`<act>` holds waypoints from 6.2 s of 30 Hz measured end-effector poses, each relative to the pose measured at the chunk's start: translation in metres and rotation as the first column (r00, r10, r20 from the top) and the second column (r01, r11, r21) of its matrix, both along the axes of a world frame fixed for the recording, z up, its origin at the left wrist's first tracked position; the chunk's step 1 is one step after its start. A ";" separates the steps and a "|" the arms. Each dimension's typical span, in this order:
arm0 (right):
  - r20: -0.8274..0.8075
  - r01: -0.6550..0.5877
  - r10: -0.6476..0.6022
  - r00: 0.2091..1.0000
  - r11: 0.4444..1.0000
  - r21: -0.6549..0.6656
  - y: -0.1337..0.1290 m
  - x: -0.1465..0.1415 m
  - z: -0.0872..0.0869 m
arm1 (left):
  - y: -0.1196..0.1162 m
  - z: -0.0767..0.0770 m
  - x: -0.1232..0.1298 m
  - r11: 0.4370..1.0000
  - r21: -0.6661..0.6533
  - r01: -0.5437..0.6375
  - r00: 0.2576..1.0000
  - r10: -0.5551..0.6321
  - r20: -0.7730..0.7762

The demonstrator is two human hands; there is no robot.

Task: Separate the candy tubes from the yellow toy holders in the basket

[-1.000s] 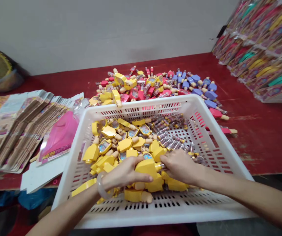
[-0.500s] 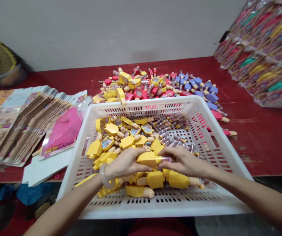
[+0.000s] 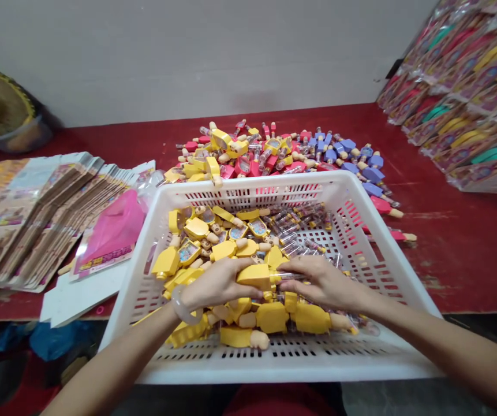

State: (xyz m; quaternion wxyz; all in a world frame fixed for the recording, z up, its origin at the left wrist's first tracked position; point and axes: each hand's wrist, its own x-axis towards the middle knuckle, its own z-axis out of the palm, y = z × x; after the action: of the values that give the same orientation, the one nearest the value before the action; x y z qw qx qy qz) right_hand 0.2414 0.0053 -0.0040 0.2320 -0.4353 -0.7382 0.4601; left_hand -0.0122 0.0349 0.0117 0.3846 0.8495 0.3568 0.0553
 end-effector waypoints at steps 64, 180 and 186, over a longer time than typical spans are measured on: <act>-0.119 0.415 -0.412 0.903 0.910 -0.001 0.063 0.023 -0.022 | 0.009 -0.055 0.041 0.900 0.265 0.346 0.901 -0.239 -0.362; 0.374 -0.003 -0.197 0.906 0.882 0.471 0.011 -0.011 -0.030 | 0.006 -0.001 -0.014 0.746 -0.659 -0.096 0.928 0.307 0.213; 0.610 -0.166 -0.224 0.760 0.841 0.516 0.009 -0.010 -0.035 | 0.001 0.000 -0.013 0.774 -0.631 -0.050 0.972 0.183 0.147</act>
State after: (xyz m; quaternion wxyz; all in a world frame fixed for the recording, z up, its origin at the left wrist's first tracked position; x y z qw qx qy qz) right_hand 0.2311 0.0143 -0.0392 0.0826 -0.4952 -0.8634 0.0493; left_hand -0.0247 0.0358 0.0120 0.6730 0.6410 0.3665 0.0433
